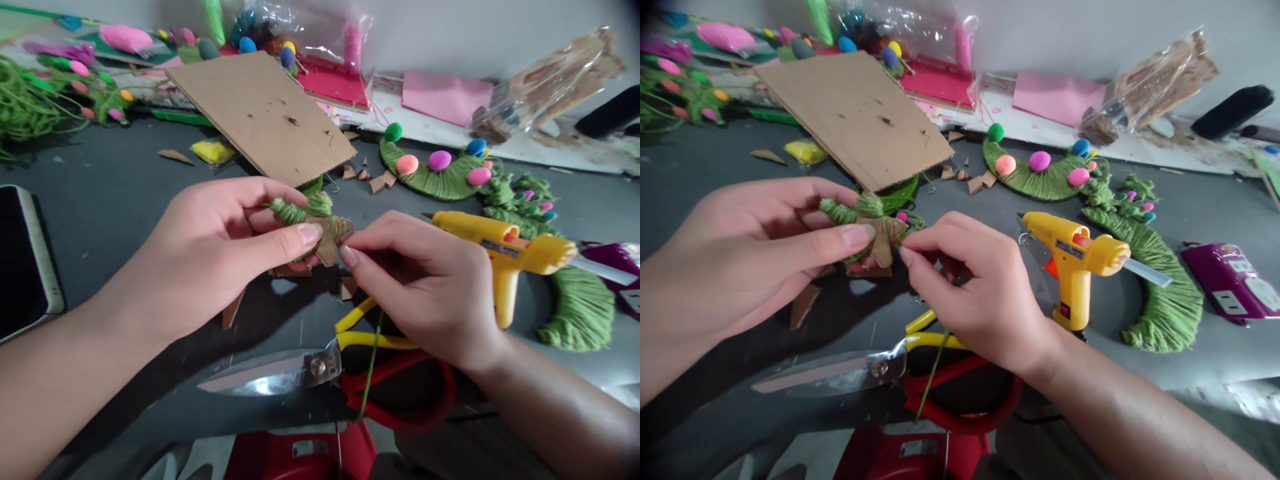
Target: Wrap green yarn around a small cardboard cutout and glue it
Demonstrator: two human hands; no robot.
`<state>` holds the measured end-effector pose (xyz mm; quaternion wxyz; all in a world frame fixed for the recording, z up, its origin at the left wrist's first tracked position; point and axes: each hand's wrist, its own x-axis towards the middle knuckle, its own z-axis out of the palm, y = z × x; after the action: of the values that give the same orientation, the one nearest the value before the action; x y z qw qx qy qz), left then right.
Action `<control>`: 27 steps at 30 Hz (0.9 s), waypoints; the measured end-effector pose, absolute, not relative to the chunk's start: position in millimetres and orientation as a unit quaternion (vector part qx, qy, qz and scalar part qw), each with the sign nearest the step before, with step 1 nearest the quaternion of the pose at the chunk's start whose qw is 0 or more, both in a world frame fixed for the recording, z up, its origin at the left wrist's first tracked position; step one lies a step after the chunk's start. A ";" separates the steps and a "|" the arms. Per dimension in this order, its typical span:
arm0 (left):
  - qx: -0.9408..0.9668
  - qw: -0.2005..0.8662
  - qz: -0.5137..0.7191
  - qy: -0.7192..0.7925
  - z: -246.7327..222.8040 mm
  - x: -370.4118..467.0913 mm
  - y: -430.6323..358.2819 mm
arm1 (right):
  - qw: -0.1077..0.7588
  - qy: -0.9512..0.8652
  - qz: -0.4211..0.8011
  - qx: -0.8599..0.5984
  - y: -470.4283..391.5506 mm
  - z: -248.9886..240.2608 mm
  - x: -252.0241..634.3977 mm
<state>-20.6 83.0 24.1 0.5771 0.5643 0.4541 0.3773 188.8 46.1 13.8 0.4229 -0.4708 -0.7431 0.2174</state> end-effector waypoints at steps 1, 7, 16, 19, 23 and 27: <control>0.564 0.575 0.377 0.457 23.7 -20.3 82.6 | 0.421 -0.746 0.218 -0.467 46.0 13.5 188.7; 0.578 0.564 0.351 0.473 24.5 -19.6 84.0 | 0.411 -0.765 0.191 -0.458 44.9 12.2 188.1; 0.638 0.417 0.371 0.530 29.7 -13.3 78.1 | 0.381 -0.803 0.170 -0.426 45.7 6.7 190.0; 0.683 0.343 0.368 0.530 29.7 -12.9 75.9 | 0.376 -0.811 0.165 -0.416 44.2 6.2 188.9; 0.703 0.335 0.362 0.512 28.8 -12.4 75.5 | 0.372 -0.819 0.152 -0.410 43.7 6.7 190.5; 0.700 0.371 0.349 0.500 26.9 -10.6 74.4 | 0.383 -0.817 0.109 -0.418 43.9 9.9 192.2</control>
<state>-10.6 74.4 26.9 0.3711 0.7003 0.5001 0.3490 192.2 43.9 9.9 0.3828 -0.4181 -0.8165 0.1092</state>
